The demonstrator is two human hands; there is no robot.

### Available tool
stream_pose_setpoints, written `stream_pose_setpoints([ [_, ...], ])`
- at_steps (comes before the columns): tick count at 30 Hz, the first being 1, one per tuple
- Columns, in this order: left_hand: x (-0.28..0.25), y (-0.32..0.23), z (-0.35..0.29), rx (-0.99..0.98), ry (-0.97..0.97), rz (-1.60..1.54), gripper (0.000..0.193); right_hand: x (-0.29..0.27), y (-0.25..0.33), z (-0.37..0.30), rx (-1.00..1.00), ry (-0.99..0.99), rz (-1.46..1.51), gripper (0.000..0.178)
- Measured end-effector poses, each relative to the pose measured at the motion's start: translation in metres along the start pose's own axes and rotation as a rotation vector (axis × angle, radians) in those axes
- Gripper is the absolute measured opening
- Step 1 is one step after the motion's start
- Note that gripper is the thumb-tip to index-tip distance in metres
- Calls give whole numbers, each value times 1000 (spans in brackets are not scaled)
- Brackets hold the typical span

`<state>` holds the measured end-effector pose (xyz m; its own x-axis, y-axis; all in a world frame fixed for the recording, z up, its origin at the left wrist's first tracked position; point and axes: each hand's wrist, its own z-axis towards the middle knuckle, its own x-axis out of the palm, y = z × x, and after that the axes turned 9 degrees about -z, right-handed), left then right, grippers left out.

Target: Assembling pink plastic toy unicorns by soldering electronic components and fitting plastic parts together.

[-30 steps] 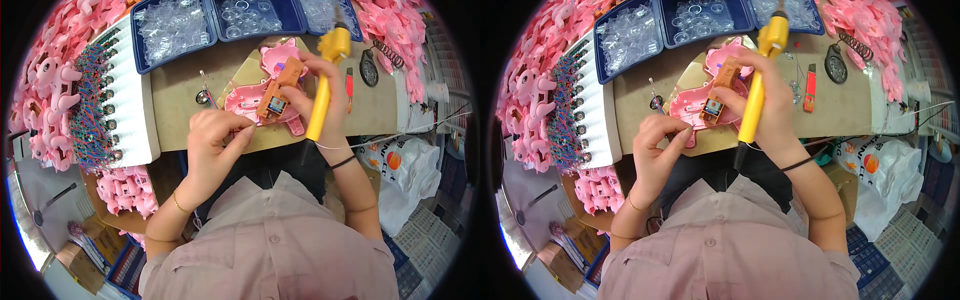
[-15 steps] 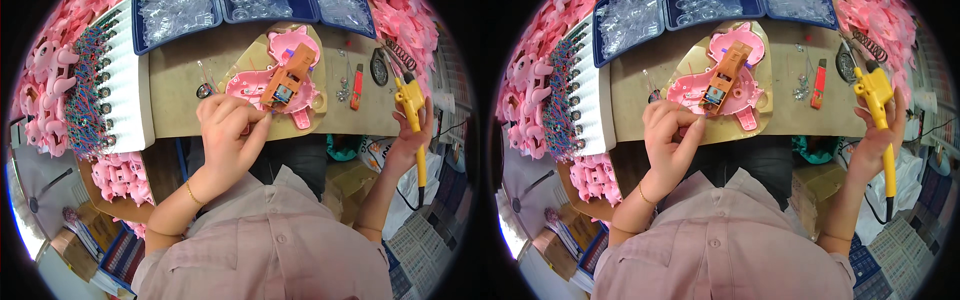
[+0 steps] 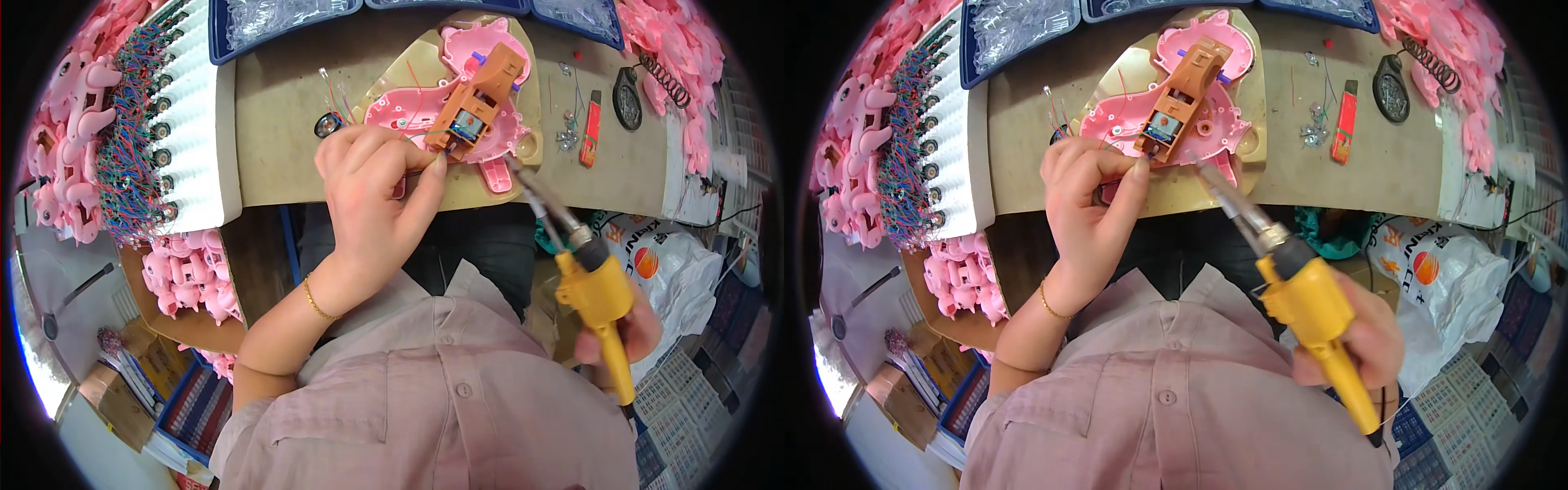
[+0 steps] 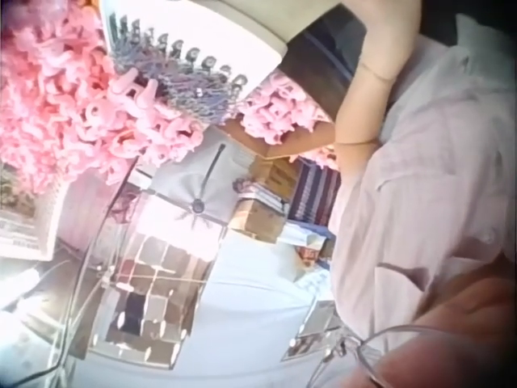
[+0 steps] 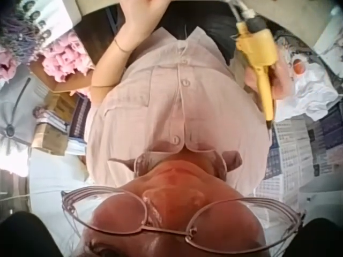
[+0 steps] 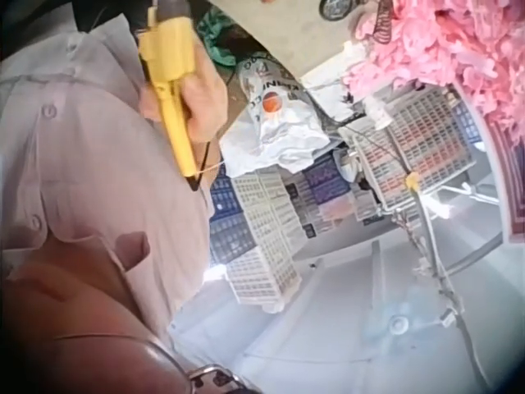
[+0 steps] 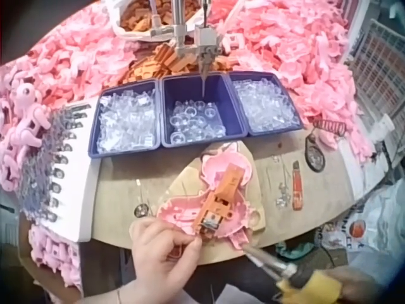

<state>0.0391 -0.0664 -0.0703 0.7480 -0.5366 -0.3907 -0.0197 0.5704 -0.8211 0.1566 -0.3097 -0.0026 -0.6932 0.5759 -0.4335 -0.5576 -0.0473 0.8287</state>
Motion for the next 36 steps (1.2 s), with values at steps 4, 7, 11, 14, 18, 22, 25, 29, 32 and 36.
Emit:
stream_pose_setpoints([
  [4, -3, 3, -5, -14, -1, 36, 13, 3, 7, 17, 241, 402, -51, 53],
  [7, -3, 4, -5, -4, 0, 33, 13, 8, -2, 20, 411, 434, 155, 55],
  [11, -2, 2, -4, -8, 9, 27, 13, 11, -5, 22, 389, 458, 87, 54],
  [14, -3, 2, -4, -11, 9, 30, 12, 15, -7, 21, 303, 364, 54, 55],
  [18, -4, 3, -4, -11, 4, 33, 12, 9, -4, 27, 624, 472, 215, 57],
  [22, -3, 1, -3, -18, 19, 39, 12, 14, -9, 24, 414, 542, 11, 56],
  [25, -3, 1, -3, -10, 8, 42, 12, 13, -12, 24, 335, 554, -12, 56],
  [29, -5, -1, -3, -33, 41, 51, 9, 22, -12, 18, -106, 319, -266, 57],
  [32, -8, -2, -2, -49, 65, 58, 7, 11, -12, 11, 209, 388, 17, 59],
  [36, -7, -3, -2, -55, 60, 54, 7, 7, 1, 13, 498, 344, 205, 59],
])
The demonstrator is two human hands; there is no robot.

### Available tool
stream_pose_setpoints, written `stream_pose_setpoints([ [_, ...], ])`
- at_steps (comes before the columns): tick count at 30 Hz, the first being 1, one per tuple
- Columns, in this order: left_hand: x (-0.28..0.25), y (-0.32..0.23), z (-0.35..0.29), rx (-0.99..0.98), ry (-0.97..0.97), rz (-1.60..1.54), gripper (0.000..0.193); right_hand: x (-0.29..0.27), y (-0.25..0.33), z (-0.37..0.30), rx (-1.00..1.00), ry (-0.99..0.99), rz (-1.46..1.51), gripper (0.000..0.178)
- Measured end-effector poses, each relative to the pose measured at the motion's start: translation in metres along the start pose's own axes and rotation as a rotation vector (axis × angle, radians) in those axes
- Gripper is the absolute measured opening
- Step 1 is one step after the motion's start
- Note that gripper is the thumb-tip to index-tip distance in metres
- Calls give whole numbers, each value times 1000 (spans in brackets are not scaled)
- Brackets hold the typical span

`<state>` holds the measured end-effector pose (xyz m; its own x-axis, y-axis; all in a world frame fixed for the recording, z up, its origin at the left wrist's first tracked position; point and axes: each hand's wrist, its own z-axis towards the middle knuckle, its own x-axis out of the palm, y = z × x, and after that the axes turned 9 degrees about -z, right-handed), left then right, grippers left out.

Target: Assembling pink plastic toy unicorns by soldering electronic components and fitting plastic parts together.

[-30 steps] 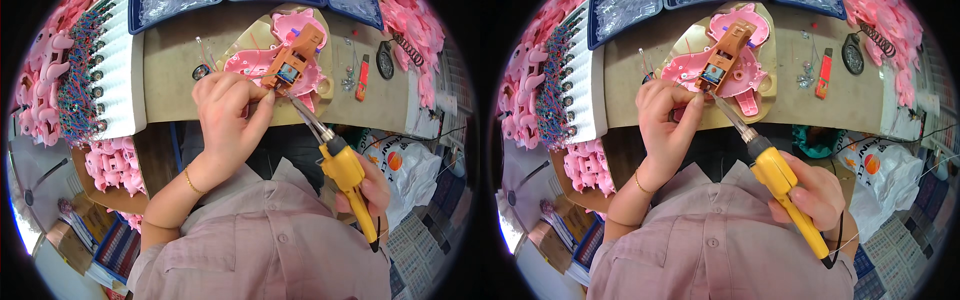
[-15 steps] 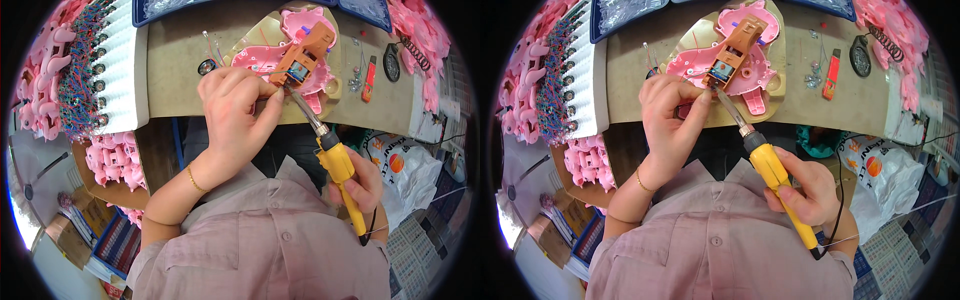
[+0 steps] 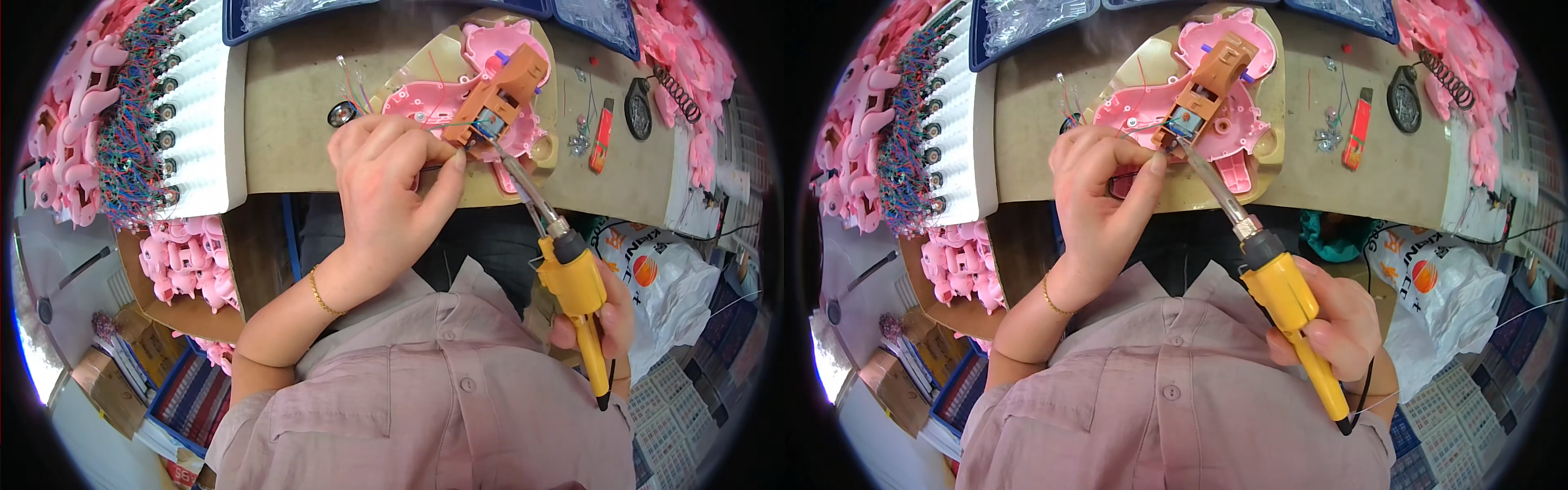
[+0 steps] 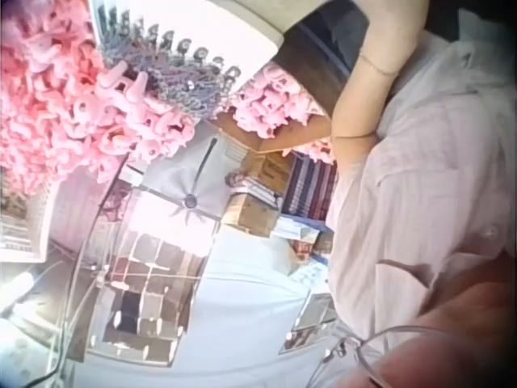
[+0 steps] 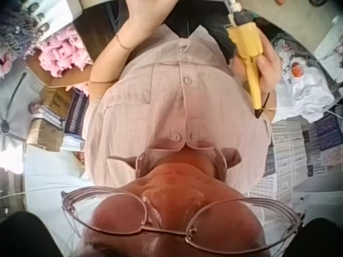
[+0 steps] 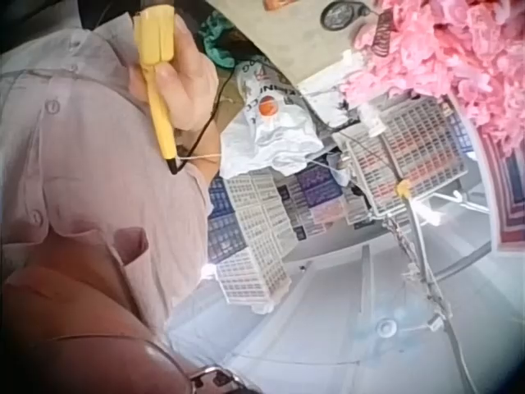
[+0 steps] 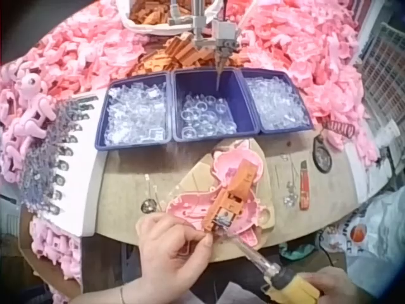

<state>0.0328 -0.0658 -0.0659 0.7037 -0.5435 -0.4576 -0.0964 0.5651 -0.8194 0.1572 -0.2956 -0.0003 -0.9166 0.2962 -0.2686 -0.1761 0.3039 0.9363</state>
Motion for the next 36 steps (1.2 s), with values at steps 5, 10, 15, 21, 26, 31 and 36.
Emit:
stream_pose_setpoints([
  [5, 2, 0, 2, 79, -35, 59, 8, 5, -24, 9, -452, -392, -167, 60],
  [10, -13, -3, 3, 251, -82, 198, 15, -13, -35, -2, -699, -464, -376, 72],
  [15, -15, -20, 23, -68, 51, -31, 9, -18, -24, 3, -577, -376, -191, 75],
  [21, -12, -21, 27, 11, 92, 88, 11, -16, -18, 16, -561, -176, -16, 72],
  [26, -9, -19, 27, 42, 42, 72, 11, -10, -9, 31, -612, -185, -90, 68],
  [31, -9, -20, 27, 47, 54, 116, 9, -7, -10, 40, -662, -228, -152, 65],
  [36, -11, -19, 28, 37, 66, 139, 9, -13, -16, 31, -660, -245, -150, 65],
])
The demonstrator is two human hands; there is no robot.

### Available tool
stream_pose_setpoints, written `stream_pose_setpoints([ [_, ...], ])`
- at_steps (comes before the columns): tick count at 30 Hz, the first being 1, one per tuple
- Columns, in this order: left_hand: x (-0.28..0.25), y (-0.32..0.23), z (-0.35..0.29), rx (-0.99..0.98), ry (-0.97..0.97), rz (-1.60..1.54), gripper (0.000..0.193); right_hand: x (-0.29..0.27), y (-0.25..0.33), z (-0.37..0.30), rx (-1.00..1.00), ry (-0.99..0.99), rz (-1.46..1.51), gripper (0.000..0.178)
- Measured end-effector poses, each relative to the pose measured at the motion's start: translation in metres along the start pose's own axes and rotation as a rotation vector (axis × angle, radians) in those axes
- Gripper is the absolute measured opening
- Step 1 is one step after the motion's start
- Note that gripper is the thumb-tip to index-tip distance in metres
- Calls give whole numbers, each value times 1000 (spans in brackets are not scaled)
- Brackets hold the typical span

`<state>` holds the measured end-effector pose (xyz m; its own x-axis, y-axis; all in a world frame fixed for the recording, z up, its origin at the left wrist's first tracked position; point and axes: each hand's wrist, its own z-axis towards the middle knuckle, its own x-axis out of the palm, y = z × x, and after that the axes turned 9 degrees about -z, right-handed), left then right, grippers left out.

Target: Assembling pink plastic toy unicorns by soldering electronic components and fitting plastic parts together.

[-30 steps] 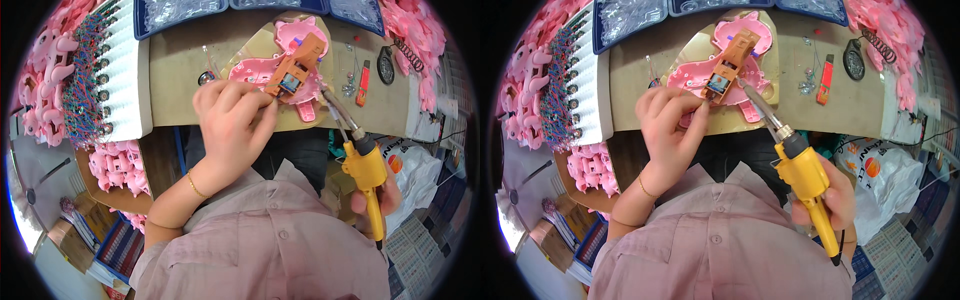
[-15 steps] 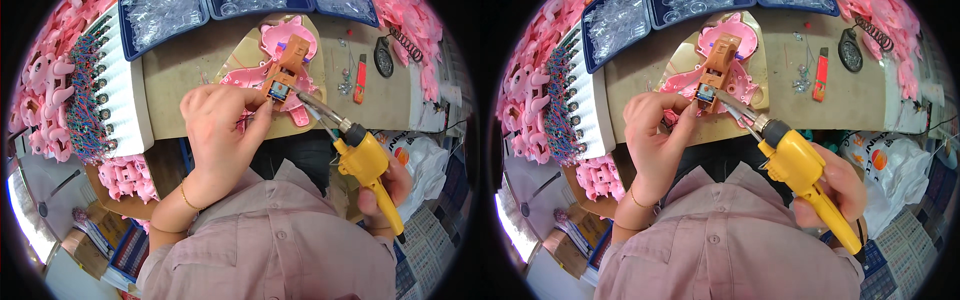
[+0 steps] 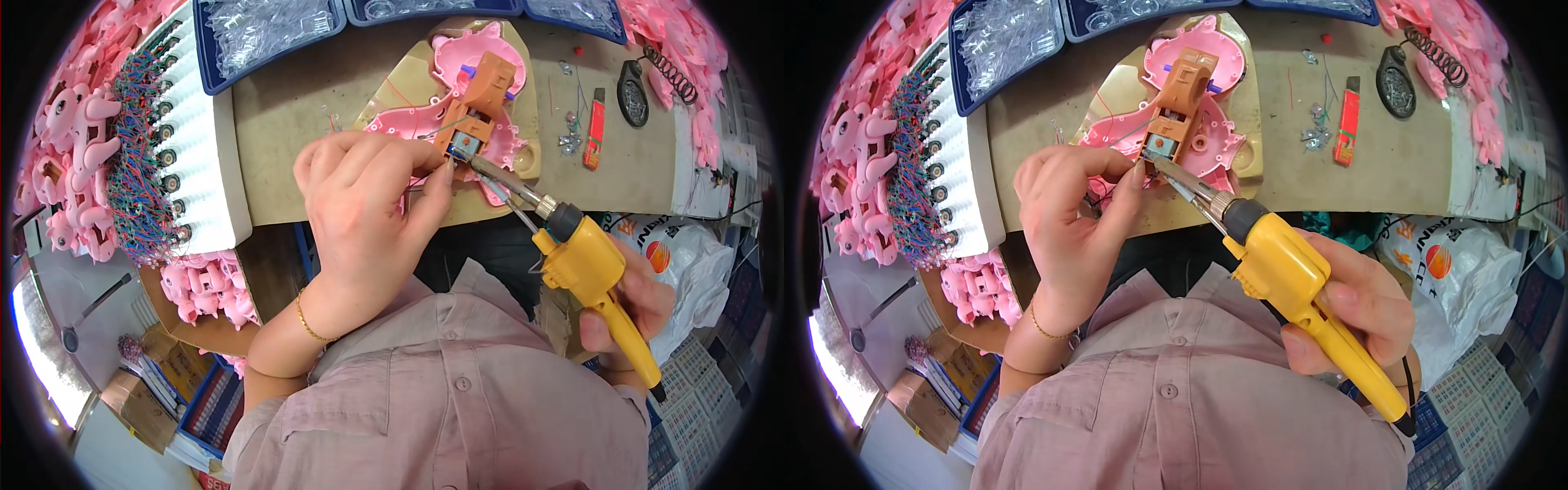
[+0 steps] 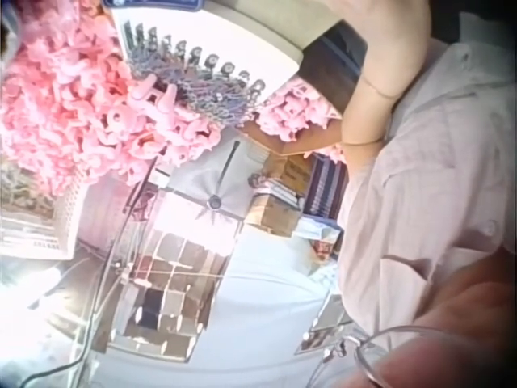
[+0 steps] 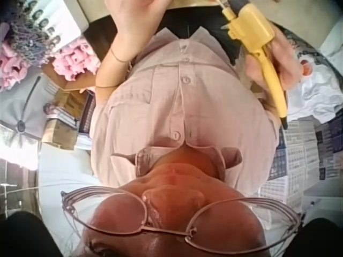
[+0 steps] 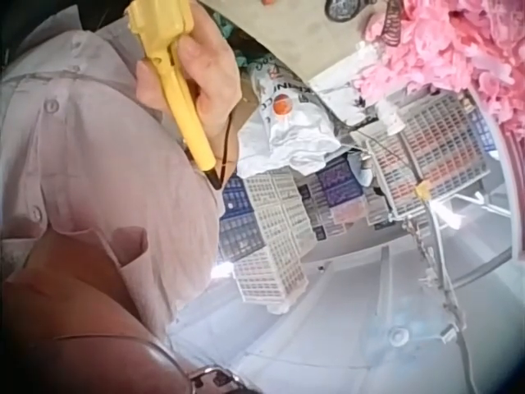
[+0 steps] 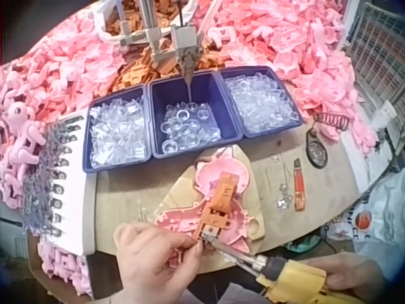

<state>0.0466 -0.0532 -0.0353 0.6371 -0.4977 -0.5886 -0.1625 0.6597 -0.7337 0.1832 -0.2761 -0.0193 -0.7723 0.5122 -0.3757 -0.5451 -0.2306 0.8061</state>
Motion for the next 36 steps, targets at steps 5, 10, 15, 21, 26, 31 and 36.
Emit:
stream_pose_setpoints([
  [5, -2, -1, 1, 17, 17, 16, 10, -3, 0, -3, 4, -17, -14, 66],
  [10, -2, -2, 2, 52, 33, 38, 12, -1, -4, -2, 9, -35, -29, 67],
  [15, -3, -2, 2, 72, 43, 73, 14, 8, -7, 3, 10, -53, -39, 67],
  [21, -4, 0, 3, 102, 22, 74, 13, -1, 0, -9, 0, -74, -49, 68],
  [26, -22, -12, 10, 183, 55, 219, 18, -13, 16, -22, 219, -214, -157, 70],
  [31, -29, -4, -2, -186, -54, -436, 36, -13, 17, -32, 322, -416, -180, 72],
  [36, -31, -7, 1, -500, 70, -788, 28, -6, 17, -29, 350, -458, -277, 68],
])
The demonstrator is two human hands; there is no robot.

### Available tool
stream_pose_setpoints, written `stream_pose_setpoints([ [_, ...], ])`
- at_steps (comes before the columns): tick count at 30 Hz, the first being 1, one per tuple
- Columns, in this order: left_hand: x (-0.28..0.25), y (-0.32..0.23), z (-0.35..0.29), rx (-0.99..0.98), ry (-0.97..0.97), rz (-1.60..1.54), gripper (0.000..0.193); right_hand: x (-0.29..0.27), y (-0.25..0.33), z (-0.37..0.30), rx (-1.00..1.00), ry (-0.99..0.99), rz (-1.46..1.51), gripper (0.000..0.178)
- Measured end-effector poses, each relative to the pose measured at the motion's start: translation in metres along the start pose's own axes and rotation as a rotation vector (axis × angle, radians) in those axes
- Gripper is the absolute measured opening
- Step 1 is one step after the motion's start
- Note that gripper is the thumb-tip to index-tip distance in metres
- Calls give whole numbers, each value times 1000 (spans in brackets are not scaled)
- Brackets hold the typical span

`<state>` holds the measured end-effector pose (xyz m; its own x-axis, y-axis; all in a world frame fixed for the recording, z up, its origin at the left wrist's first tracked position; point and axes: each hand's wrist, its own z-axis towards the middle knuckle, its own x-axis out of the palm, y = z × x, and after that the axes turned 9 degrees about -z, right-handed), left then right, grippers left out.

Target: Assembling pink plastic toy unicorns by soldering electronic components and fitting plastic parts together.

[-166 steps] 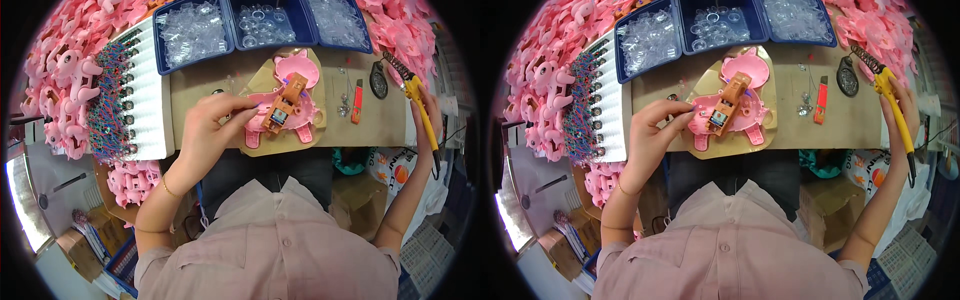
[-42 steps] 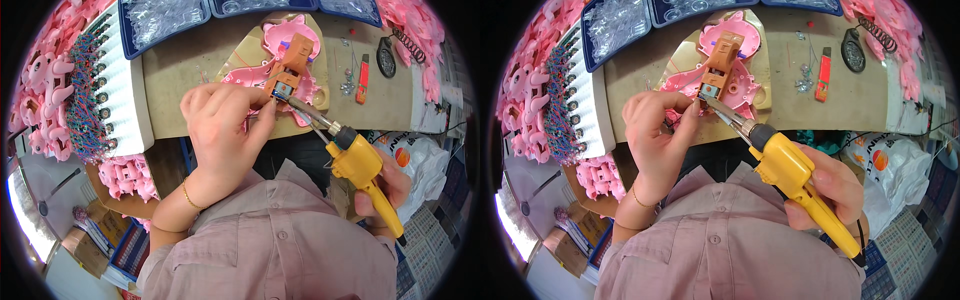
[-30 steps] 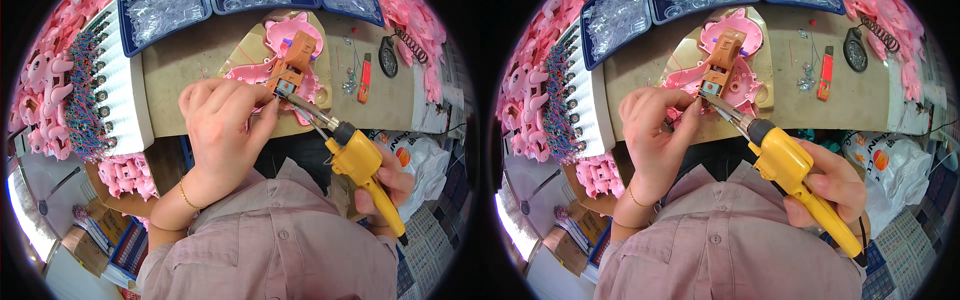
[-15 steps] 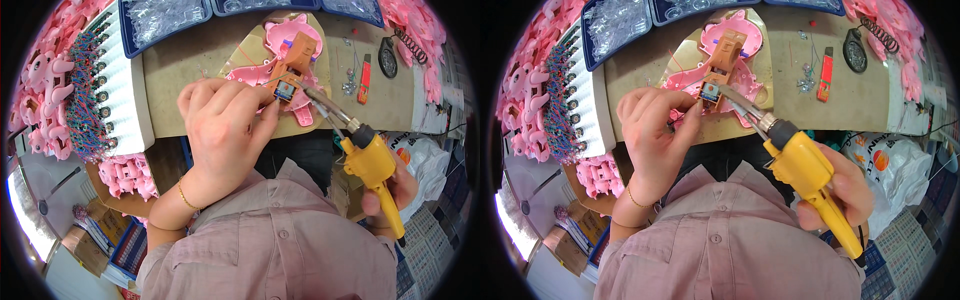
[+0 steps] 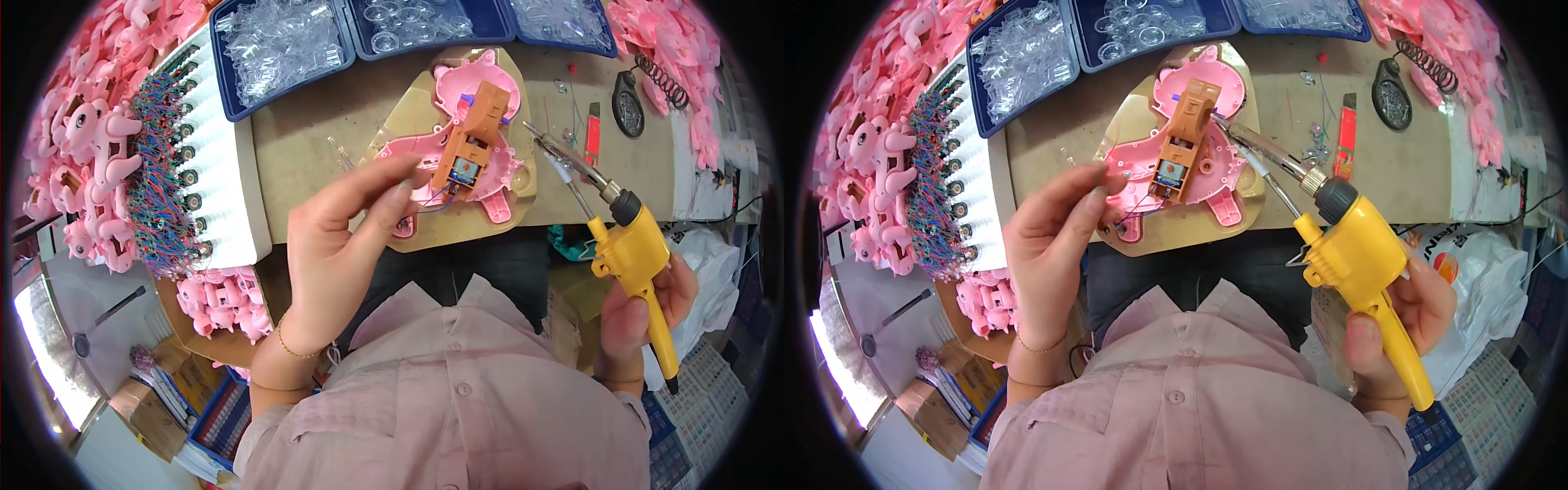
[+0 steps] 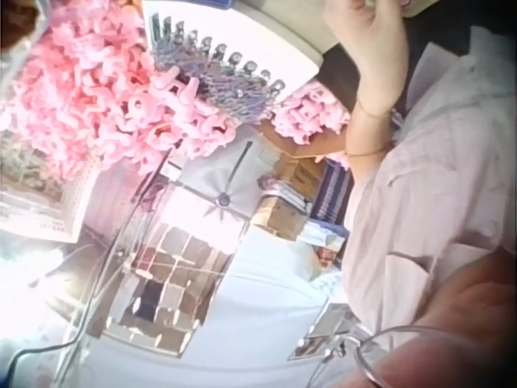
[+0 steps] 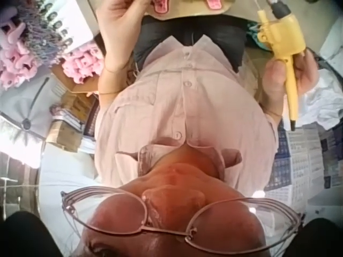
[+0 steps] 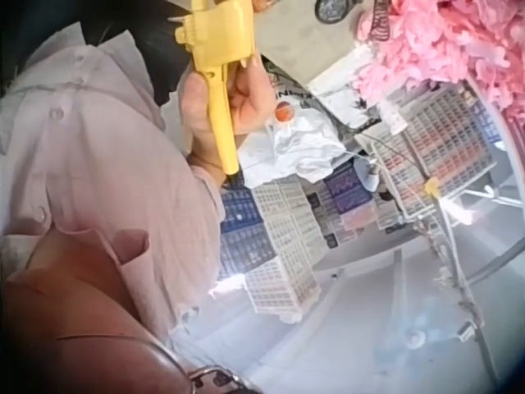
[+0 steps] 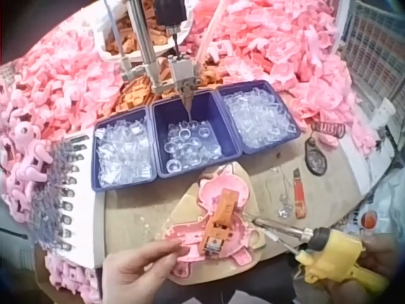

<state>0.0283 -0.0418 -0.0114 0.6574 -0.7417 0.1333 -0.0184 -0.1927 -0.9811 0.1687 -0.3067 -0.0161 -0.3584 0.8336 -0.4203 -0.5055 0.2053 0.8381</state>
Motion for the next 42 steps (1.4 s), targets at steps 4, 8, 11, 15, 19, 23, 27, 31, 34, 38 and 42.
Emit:
stream_pose_setpoints([
  [4, 7, 2, 3, 169, 20, 337, 13, -2, 1, -5, 24, -44, -4, 67],
  [8, 16, 13, 5, 473, 1, 756, 14, -6, -3, -14, 103, -10, 77, 67],
  [11, 23, 19, 4, 524, -13, 912, 17, -5, -3, -18, 96, 130, 295, 71],
  [15, 26, 23, 3, 508, -16, 928, 17, 1, -6, -16, 33, 243, 417, 72],
  [19, 26, 25, 1, 516, -45, 931, 16, 6, -13, -14, -91, 331, 441, 75],
  [23, 26, 28, 1, 501, -42, 909, 15, 10, -8, -10, -58, 396, 402, 69],
  [27, 27, 27, 1, 493, -38, 916, 15, 9, -6, -10, -31, 424, 395, 68],
  [31, 26, 28, 1, 493, -43, 912, 15, 15, -3, -6, 13, 430, 483, 65],
  [34, 26, 27, 0, 495, -44, 914, 15, 18, -6, 2, -97, 470, 516, 58],
  [38, 27, 27, 1, 500, -43, 917, 15, 24, -11, -1, -155, 429, 500, 55],
  [42, 26, 29, 1, 497, -45, 920, 15, -2, 15, 5, 1028, 642, 837, 57],
])
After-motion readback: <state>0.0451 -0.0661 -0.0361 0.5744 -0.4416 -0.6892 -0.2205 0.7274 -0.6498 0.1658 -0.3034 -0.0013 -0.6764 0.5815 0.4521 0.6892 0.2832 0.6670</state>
